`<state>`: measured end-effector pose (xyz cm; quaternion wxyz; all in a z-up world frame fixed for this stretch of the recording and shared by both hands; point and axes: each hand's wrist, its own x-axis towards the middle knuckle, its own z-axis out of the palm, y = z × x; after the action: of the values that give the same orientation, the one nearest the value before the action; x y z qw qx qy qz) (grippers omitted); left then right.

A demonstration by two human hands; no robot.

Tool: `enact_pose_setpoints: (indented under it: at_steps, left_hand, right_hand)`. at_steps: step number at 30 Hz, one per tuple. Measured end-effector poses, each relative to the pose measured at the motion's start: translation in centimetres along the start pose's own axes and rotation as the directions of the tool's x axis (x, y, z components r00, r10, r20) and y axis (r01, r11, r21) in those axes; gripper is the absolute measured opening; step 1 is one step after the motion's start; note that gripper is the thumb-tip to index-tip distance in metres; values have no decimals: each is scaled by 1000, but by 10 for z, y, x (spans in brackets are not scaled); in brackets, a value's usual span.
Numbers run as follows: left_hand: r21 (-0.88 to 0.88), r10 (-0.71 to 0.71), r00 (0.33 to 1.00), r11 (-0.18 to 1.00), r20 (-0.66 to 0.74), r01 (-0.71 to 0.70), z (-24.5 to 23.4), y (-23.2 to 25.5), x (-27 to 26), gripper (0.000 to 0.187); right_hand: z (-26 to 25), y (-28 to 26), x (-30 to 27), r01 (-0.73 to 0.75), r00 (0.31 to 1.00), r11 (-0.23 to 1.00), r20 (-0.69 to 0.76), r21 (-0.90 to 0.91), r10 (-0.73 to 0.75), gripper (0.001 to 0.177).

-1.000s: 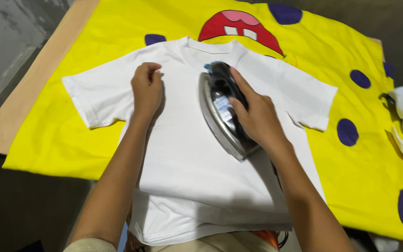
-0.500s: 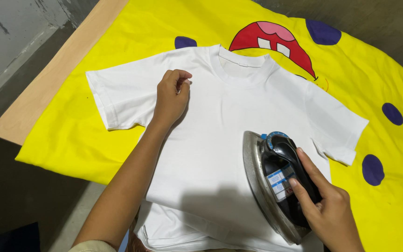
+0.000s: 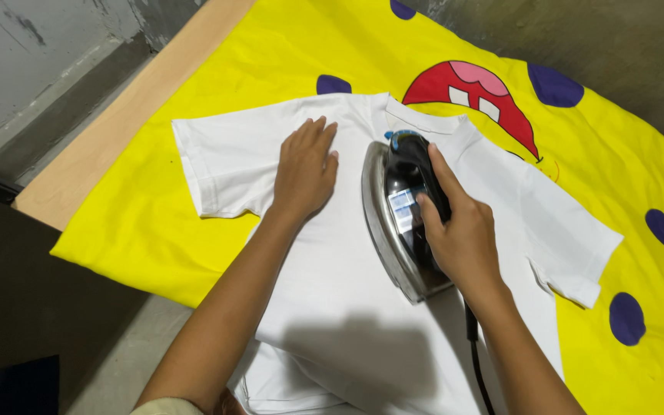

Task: The person irons a white t-shirt laid flat on a yellow patterned cloth. They use a steam iron to smooth the sleeves, collar, and body of the shirt, adjusting the fabric with their left hand as needed.

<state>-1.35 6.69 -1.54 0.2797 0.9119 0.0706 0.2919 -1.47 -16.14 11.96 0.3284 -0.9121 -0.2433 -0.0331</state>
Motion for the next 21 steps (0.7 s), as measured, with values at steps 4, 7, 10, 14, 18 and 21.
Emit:
enact_pose_setpoints:
  at_steps: [4, 7, 10, 14, 18, 21]
  left_hand:
    - [258, -10, 993, 966, 116, -21, 13, -7, 9, 62]
    - [286, -54, 988, 958, 144, 10, 16, -11, 23, 65]
    - [319, -78, 984, 947, 161, 23, 16, -10, 26, 66]
    - [329, -65, 987, 944, 145, 14, 18, -11, 27, 63]
    - [293, -52, 996, 956, 79, 27, 21, -16, 25, 56]
    - [284, -62, 995, 958, 78, 38, 21, -16, 25, 54]
  right_hand:
    - [9, -8, 16, -68, 998, 996, -9, -64, 68, 67]
    - [11, -10, 15, -98, 995, 990, -33, -98, 95, 68]
    - [13, -8, 19, -112, 994, 989, -31, -94, 109, 68]
    - [22, -3, 41, -43, 997, 997, -65, -66, 39, 66]
    - [34, -5, 74, -83, 995, 988, -67, -127, 75, 68]
    - [41, -7, 98, -184, 983, 972, -39, -147, 180, 68]
